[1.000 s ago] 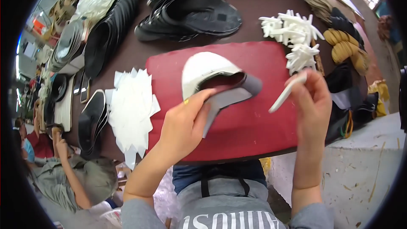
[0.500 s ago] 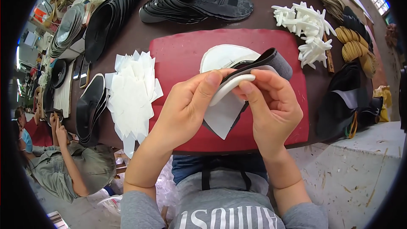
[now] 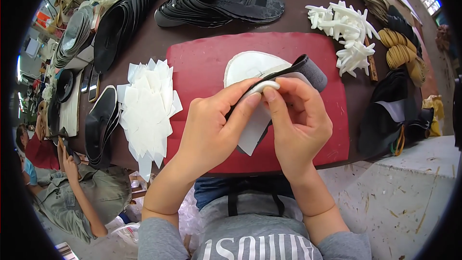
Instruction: The recorder is assembling shoe components by manually attaching white fabric linings into black shoe uppers.
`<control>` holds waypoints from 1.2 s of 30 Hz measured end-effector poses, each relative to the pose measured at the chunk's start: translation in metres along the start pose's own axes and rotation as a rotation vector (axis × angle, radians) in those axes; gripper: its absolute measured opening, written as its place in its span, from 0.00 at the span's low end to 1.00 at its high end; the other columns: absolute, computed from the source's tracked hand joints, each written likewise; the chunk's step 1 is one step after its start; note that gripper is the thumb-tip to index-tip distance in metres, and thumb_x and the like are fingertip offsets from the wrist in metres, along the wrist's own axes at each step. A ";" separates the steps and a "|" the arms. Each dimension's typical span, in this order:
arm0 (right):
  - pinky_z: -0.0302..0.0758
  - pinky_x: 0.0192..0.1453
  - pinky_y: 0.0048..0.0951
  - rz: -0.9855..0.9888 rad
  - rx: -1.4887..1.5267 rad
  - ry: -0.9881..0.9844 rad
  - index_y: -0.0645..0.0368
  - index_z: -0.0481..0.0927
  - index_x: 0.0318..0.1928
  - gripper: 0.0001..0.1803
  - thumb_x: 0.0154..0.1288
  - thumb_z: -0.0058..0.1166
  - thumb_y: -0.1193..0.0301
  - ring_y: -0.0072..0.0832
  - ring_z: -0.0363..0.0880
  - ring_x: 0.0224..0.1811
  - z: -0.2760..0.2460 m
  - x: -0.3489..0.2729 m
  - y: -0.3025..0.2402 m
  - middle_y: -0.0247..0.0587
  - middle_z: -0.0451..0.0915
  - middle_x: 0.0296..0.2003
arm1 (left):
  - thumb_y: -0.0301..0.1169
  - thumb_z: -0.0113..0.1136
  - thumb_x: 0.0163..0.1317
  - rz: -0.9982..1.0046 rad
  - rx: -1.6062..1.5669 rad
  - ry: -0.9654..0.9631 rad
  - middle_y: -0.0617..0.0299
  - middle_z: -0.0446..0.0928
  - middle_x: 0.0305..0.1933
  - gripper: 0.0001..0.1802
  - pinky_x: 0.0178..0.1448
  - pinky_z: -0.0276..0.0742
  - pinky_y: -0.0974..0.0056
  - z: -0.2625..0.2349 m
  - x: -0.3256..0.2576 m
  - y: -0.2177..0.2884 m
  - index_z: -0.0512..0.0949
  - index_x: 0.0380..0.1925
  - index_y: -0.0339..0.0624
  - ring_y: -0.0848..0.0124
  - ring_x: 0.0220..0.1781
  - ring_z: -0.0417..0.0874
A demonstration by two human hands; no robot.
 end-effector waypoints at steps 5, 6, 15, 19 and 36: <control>0.79 0.34 0.17 0.078 -0.007 0.010 0.65 0.81 0.41 0.12 0.55 0.64 0.83 0.22 0.79 0.32 -0.002 0.000 -0.005 0.41 0.82 0.39 | 0.26 0.58 0.63 0.120 0.104 0.112 0.61 0.82 0.27 0.14 0.23 0.64 0.75 0.003 0.001 -0.004 0.81 0.47 0.33 0.80 0.21 0.70; 0.78 0.33 0.17 0.122 0.006 0.013 0.64 0.81 0.41 0.12 0.55 0.65 0.82 0.22 0.79 0.33 -0.003 0.000 -0.006 0.41 0.82 0.40 | 0.25 0.59 0.61 0.154 0.119 0.142 0.61 0.81 0.24 0.14 0.19 0.61 0.74 0.003 0.001 -0.003 0.82 0.46 0.33 0.81 0.17 0.68; 0.71 0.50 0.24 -0.031 -0.249 -0.366 0.62 0.81 0.36 0.11 0.51 0.66 0.77 0.27 0.73 0.50 -0.025 0.046 -0.016 0.41 0.76 0.52 | 0.23 0.60 0.59 0.162 0.134 0.036 0.60 0.83 0.27 0.14 0.22 0.64 0.74 -0.007 -0.001 0.007 0.82 0.46 0.33 0.79 0.19 0.70; 0.68 0.57 0.28 -0.055 -0.180 -0.411 0.59 0.82 0.33 0.08 0.50 0.66 0.75 0.28 0.72 0.51 -0.017 0.046 -0.021 0.37 0.77 0.50 | 0.21 0.61 0.57 0.175 0.158 0.031 0.60 0.84 0.31 0.16 0.27 0.67 0.76 -0.024 -0.014 0.010 0.81 0.47 0.30 0.80 0.23 0.72; 0.43 0.77 0.57 -0.843 -0.605 -0.210 0.44 0.85 0.35 0.10 0.50 0.66 0.71 0.22 0.74 0.47 0.010 0.010 -0.049 0.19 0.83 0.39 | 0.22 0.63 0.55 0.087 0.038 0.079 0.62 0.82 0.25 0.19 0.22 0.62 0.76 -0.039 -0.035 0.022 0.81 0.49 0.33 0.82 0.19 0.67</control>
Point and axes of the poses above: each hand's wrist, its own x-axis towards the middle knuckle, its own z-axis out of the palm, y = z × x, the point moved 3 cm from there along x, towards the middle knuckle
